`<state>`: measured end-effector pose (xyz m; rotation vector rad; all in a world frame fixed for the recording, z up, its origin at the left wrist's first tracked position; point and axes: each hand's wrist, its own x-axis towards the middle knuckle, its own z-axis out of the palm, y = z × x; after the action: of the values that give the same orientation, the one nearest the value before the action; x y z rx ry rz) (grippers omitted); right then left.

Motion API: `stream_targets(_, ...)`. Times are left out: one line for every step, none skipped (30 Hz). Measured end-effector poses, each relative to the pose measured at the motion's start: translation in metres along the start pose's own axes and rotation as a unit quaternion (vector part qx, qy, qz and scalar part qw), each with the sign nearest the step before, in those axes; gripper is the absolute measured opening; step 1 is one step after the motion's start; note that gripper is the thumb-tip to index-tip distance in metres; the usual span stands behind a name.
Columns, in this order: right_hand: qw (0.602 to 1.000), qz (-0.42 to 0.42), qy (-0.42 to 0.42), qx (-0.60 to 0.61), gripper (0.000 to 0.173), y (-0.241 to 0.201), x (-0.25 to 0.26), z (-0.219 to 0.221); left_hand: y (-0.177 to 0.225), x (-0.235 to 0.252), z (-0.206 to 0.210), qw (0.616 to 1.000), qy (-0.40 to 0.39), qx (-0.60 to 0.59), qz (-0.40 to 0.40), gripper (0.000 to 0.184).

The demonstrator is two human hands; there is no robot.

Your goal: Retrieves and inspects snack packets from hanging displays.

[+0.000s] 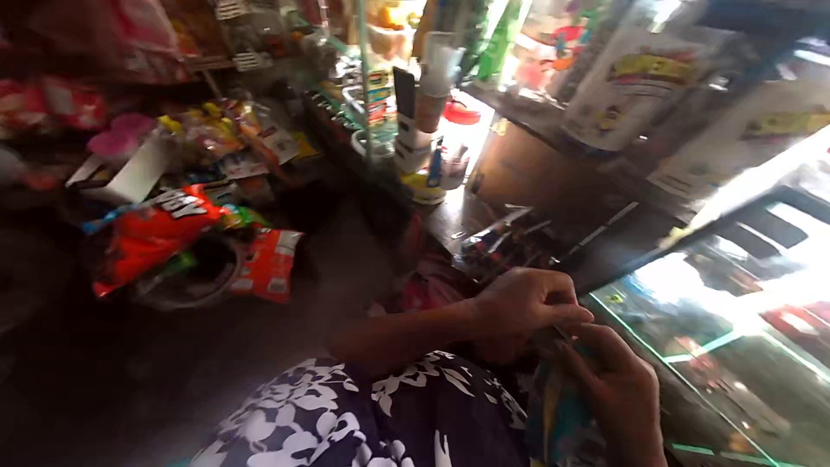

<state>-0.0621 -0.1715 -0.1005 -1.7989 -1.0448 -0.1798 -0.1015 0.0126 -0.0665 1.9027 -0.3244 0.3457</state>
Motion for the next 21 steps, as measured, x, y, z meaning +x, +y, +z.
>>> stream_targets(0.999,-0.004,-0.018,-0.038,0.025,-0.001,0.002,0.002,-0.002,-0.004,-0.005,0.999,-0.012,0.040,-0.005,0.027)
stream_targets(0.997,-0.006,-0.037,-0.061,0.025,-0.001,0.004,0.005,-0.004,-0.009,-0.010,0.997,-0.028,0.067,-0.015,0.029)
stream_targets(0.995,-0.009,-0.057,-0.077,0.025,-0.002,0.006,0.007,-0.007,-0.014,-0.015,0.995,-0.043,0.083,-0.028,0.032)
stream_targets(0.992,-0.013,-0.084,-0.093,0.025,-0.002,0.009,0.010,-0.009,-0.019,-0.018,0.993,-0.054,0.094,-0.042,0.035)
stream_targets(0.988,-0.018,-0.116,-0.105,0.025,-0.001,0.011,0.012,-0.012,-0.025,-0.020,0.991,-0.060,0.101,-0.057,0.036)
stream_targets(0.982,-0.020,-0.149,-0.114,0.025,-0.001,0.013,0.015,-0.016,-0.032,-0.021,0.990,-0.058,0.109,-0.066,0.037)
stream_targets(0.977,-0.026,-0.174,-0.123,0.025,0.001,0.015,0.018,-0.019,-0.037,-0.021,0.989,-0.053,0.116,-0.072,0.037)
stream_targets(0.973,-0.036,-0.187,-0.131,0.026,0.004,0.017,0.022,-0.022,-0.043,-0.020,0.988,-0.044,0.125,-0.074,0.037)
stream_targets(0.970,-0.047,-0.194,-0.136,0.027,0.008,0.018,0.025,-0.024,-0.047,-0.019,0.988,-0.035,0.133,-0.076,0.037)
stream_targets(0.968,-0.055,-0.200,-0.138,0.028,0.009,0.018,0.029,-0.025,-0.051,-0.019,0.987,-0.026,0.139,-0.079,0.037)
stream_targets(0.967,-0.058,-0.206,-0.139,0.028,0.009,0.019,0.031,-0.025,-0.055,-0.018,0.986,-0.019,0.144,-0.083,0.037)
stream_targets(0.966,-0.060,-0.212,-0.139,0.029,0.008,0.019,0.033,-0.024,-0.058,-0.018,0.985,-0.012,0.148,-0.089,0.037)
stream_targets(0.964,-0.060,-0.219,-0.136,0.028,0.007,0.020,0.034,-0.023,-0.060,-0.017,0.984,-0.005,0.152,-0.095,0.037)
stream_targets(0.963,-0.063,-0.225,-0.133,0.028,0.005,0.021,0.035,-0.023,-0.062,-0.017,0.983,0.004,0.156,-0.101,0.038)
stream_targets(0.962,-0.069,-0.229,-0.130,0.028,0.005,0.021,0.037,-0.024,-0.064,-0.016,0.982,0.014,0.158,-0.103,0.038)
stream_targets(0.961,-0.077,-0.231,-0.131,0.027,0.006,0.021,0.038,-0.025,-0.066,-0.015,0.982,0.022,0.157,-0.103,0.037)
stream_targets(0.960,-0.082,-0.234,-0.133,0.027,0.007,0.022,0.039,-0.026,-0.068,-0.014,0.982,0.030,0.156,-0.103,0.037)
stream_targets(0.959,-0.084,-0.237,-0.134,0.027,0.008,0.021,0.040,-0.027,-0.070,-0.012,0.982,0.038,0.156,-0.103,0.037)
stream_targets(0.958,-0.088,-0.239,-0.133,0.027,0.009,0.020,0.041,-0.029,-0.072,-0.010,0.982,0.048,0.156,-0.100,0.038)
stream_targets(0.958,-0.090,-0.240,-0.130,0.027,0.010,0.020,0.042,-0.031,-0.074,-0.008,0.981,0.058,0.156,-0.095,0.037)
stream_targets(0.958,-0.095,-0.240,-0.124,0.027,0.011,0.019,0.043,-0.033,-0.075,-0.006,0.981,0.068,0.155,-0.092,0.037)
